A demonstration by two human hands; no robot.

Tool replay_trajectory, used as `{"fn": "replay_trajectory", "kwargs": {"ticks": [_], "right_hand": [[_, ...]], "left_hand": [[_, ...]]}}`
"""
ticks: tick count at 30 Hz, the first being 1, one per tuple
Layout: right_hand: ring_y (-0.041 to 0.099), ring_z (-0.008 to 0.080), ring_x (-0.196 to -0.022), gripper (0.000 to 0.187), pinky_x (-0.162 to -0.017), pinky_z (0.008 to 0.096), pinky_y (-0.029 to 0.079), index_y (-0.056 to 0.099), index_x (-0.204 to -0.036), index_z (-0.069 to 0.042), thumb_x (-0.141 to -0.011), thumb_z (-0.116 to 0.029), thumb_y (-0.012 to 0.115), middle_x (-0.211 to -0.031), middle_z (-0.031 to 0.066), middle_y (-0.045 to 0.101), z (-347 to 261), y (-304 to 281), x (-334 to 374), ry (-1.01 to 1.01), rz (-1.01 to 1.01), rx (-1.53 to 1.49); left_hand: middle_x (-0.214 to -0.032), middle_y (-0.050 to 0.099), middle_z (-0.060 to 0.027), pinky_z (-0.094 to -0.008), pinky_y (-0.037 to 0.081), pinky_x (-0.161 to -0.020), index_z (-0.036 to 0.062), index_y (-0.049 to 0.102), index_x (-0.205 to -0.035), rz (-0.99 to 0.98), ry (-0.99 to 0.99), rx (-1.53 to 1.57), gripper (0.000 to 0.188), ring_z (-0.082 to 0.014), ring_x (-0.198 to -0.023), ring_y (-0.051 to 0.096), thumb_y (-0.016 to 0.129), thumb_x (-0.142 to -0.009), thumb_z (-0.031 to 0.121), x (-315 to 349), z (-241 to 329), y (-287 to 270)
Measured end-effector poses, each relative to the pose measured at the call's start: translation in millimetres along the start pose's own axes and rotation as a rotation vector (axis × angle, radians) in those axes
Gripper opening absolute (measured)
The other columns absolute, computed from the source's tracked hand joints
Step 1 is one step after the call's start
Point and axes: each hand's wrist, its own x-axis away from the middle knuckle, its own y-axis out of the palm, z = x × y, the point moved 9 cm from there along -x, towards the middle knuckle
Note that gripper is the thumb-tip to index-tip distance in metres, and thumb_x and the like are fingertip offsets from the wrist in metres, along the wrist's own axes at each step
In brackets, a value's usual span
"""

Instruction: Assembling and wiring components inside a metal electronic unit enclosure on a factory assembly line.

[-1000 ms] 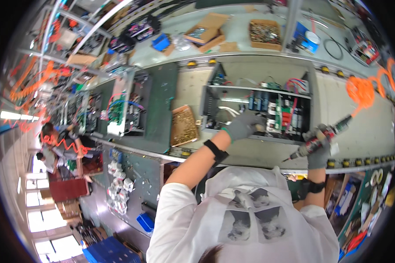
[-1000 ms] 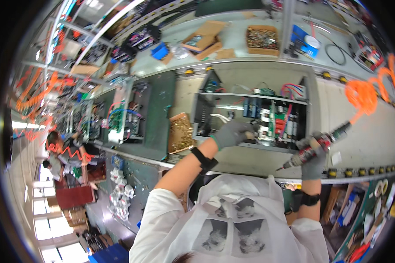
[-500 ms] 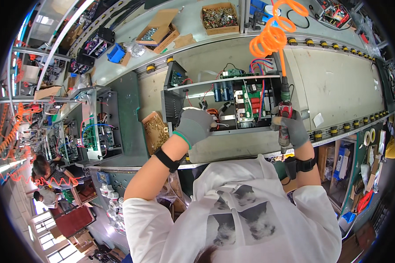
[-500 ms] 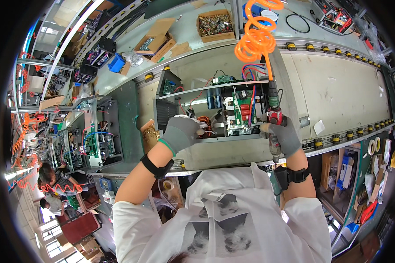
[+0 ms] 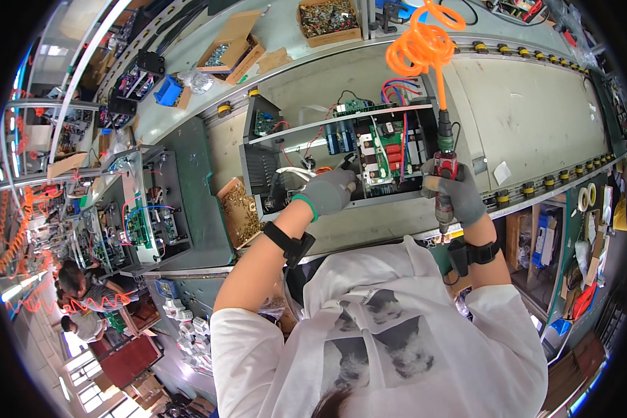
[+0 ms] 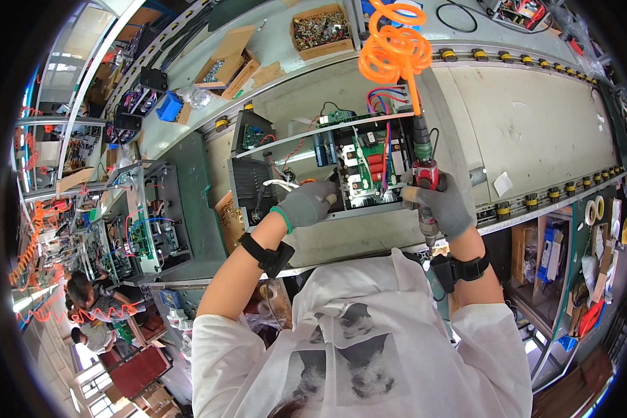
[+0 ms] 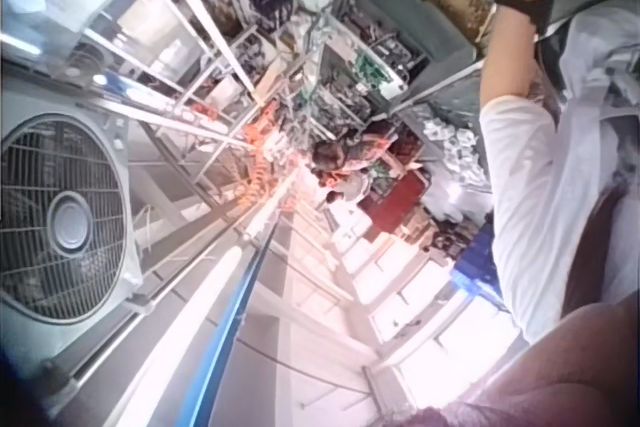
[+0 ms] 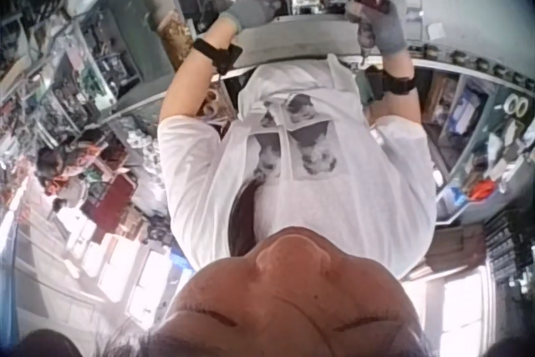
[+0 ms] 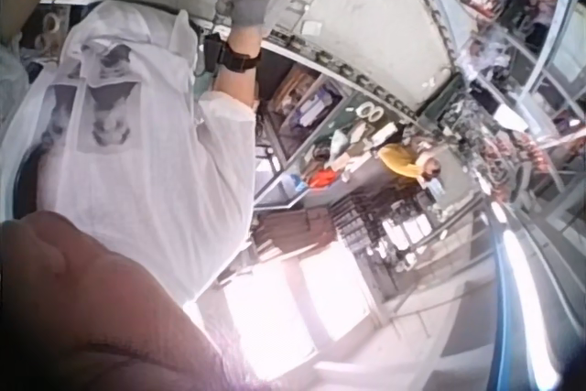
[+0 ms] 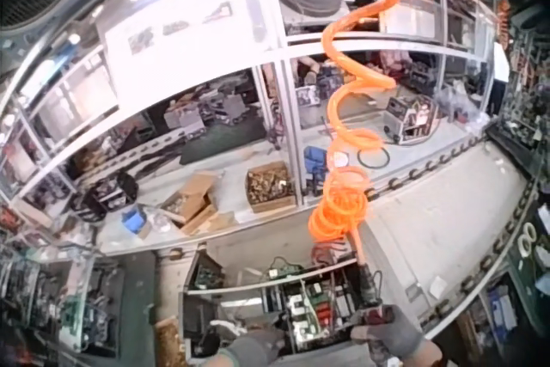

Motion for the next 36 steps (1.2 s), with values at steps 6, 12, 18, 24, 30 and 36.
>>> {"fn": "replay_trajectory", "kwargs": {"ticks": [6, 12, 18, 24, 30, 36], "right_hand": [[0.051, 0.0066, -0.055, 0.024, -0.050, 0.0214, 0.038, 0.065, -0.089, -0.003, -0.067, -0.010, 0.073, -0.066, 0.0007, 0.059, 3.5, -5.6, -3.2, 0.023, 0.008, 0.006], [0.060, 0.0151, -0.063, 0.022, -0.059, 0.0269, 0.046, 0.060, -0.092, -0.001, -0.072, -0.008, 0.067, -0.073, 0.0052, 0.060, -2.6, 2.4, -2.2, 0.022, -0.002, 0.026], [0.059, 0.0157, -0.060, 0.019, -0.056, 0.0272, 0.045, 0.060, -0.090, -0.003, -0.073, -0.009, 0.066, -0.070, 0.0047, 0.059, -0.8, 3.6, -3.7, -0.009, -0.010, -0.014], [0.059, 0.0143, -0.060, 0.021, -0.056, 0.0266, 0.046, 0.061, -0.094, 0.000, -0.074, -0.007, 0.066, -0.072, 0.0056, 0.061, -0.5, 3.8, -4.6, -0.041, -0.056, -0.022], [0.058, 0.0132, -0.060, 0.021, -0.055, 0.0260, 0.045, 0.062, -0.091, -0.001, -0.074, -0.008, 0.069, -0.070, 0.0050, 0.060, -1.7, 4.4, -1.9, -0.037, -0.021, -0.035], [0.059, 0.0142, -0.062, 0.023, -0.058, 0.0269, 0.046, 0.060, -0.091, -0.001, -0.073, -0.010, 0.068, -0.073, 0.0041, 0.059, 5.1, 0.6, -3.6, 0.017, -0.022, 0.083]], "left_hand": [[-0.093, 0.062, -0.0154, -0.0442, 0.048, -0.076, 0.0048, 0.059, -0.091, 0.263, -0.066, -0.025, 0.020, -0.0357, -0.088, 0.060, 0.047, -0.084, 0.018, 8.0, 2.5, -1.2], [-0.094, 0.061, -0.0116, -0.0418, 0.049, -0.072, 0.0086, 0.061, -0.089, 0.396, -0.213, -0.046, 0.016, -0.0331, -0.087, 0.060, 0.050, -0.078, 0.013, 12.9, 4.3, -11.9], [-0.094, 0.060, -0.0100, -0.0422, 0.047, -0.072, 0.0079, 0.061, -0.086, 0.524, -0.165, 0.051, 0.014, -0.0321, -0.085, 0.059, 0.051, -0.076, 0.012, 14.5, 4.4, -13.9], [-0.096, 0.061, -0.0125, -0.0419, 0.047, -0.074, 0.0075, 0.062, -0.088, 0.393, -0.199, 0.028, 0.017, -0.0341, -0.087, 0.059, 0.049, -0.078, 0.013, 10.7, 5.9, -15.2], [-0.098, 0.062, -0.0174, -0.0421, 0.047, -0.079, 0.0070, 0.063, -0.095, 0.424, -0.202, 0.213, 0.023, -0.0364, -0.090, 0.059, 0.046, -0.083, 0.019, 3.4, -12.5, -5.9], [-0.092, 0.064, -0.0167, -0.0419, 0.048, -0.079, 0.0112, 0.065, -0.096, 0.429, -0.151, 0.199, 0.025, -0.0350, -0.089, 0.061, 0.048, -0.081, 0.020, -0.7, -13.3, -4.7]]}}
